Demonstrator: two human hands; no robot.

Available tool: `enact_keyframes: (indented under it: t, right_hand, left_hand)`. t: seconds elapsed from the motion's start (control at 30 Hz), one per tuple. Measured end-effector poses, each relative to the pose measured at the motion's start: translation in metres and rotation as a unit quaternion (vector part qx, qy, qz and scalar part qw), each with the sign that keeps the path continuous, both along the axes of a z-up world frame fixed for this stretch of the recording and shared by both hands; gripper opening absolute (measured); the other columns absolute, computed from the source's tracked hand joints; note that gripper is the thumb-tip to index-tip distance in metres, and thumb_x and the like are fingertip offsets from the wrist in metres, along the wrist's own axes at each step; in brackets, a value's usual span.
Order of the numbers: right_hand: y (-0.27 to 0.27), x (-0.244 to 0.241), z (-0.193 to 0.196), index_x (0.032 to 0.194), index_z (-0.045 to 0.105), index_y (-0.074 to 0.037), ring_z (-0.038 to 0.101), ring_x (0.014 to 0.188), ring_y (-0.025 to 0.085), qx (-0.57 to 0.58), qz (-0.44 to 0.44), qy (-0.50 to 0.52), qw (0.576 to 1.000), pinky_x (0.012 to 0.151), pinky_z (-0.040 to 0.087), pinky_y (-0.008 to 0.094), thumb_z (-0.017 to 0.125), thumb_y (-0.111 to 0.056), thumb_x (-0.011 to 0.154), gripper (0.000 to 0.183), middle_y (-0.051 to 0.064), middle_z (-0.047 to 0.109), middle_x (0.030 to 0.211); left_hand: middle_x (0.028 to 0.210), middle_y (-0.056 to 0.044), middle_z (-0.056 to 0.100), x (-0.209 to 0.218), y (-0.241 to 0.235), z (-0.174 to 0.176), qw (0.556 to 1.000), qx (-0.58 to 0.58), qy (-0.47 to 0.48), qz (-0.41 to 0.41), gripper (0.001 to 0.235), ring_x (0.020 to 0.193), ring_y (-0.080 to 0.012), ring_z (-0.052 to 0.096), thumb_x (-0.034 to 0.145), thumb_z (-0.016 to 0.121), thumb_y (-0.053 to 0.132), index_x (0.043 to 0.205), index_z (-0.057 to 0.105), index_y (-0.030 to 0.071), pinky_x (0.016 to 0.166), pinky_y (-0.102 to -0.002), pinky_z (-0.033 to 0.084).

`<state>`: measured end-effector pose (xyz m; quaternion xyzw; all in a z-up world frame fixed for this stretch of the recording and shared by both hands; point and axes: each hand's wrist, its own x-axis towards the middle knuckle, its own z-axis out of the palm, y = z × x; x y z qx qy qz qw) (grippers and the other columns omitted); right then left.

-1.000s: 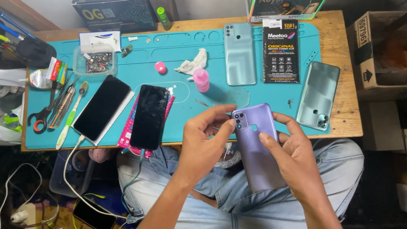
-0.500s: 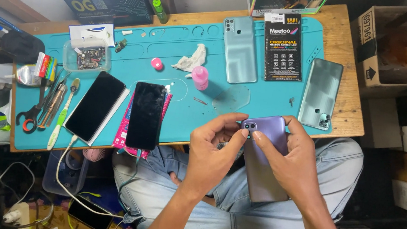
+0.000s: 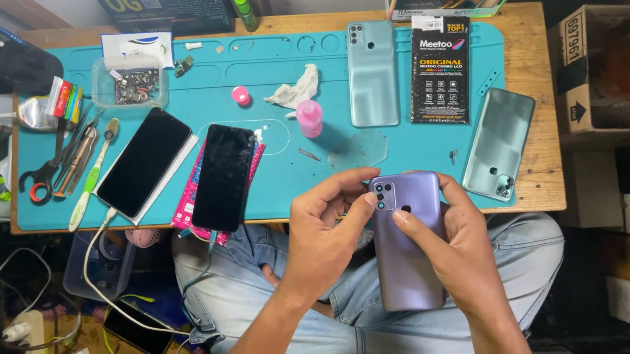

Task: The person cleans small black rubber rings with a toothbrush, then places them into the camera cutouts on the back of a purple smartphone. The person handles the rings and the phone by hand.

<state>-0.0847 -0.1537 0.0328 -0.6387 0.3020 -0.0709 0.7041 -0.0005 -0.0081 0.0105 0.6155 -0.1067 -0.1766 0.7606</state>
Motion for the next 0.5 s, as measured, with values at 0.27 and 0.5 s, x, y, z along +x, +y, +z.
enact_keyframes:
  t: [0.27,0.5]
  right_hand:
    - [-0.003,-0.007,-0.005,0.115,0.074,0.004,0.077,0.064,0.027,0.162,-0.039,0.046,0.985,0.058,0.067,0.045,0.080,0.001,0.086,0.029,0.017,0.076,0.081]
    - [0.001,-0.001,0.006,0.111,0.075,0.005,0.077,0.066,0.027,0.134,-0.054,0.063,0.988,0.057,0.067,0.048,0.079,0.000,0.091,0.021,0.019,0.076,0.083]
  left_hand:
    - [0.093,-0.013,0.079,-0.002,0.001,-0.006,1.000,-0.021,0.008,0.017,0.029,0.082,-0.0110,0.068,0.097,0.075,-0.001,0.126,0.080,0.002,0.073,-0.028,0.063]
    - [0.098,-0.016,0.080,-0.010,0.002,0.010,0.998,0.007,-0.004,0.057,0.025,0.083,-0.0130,0.071,0.097,0.074,0.000,0.121,0.080,0.000,0.072,-0.029,0.064]
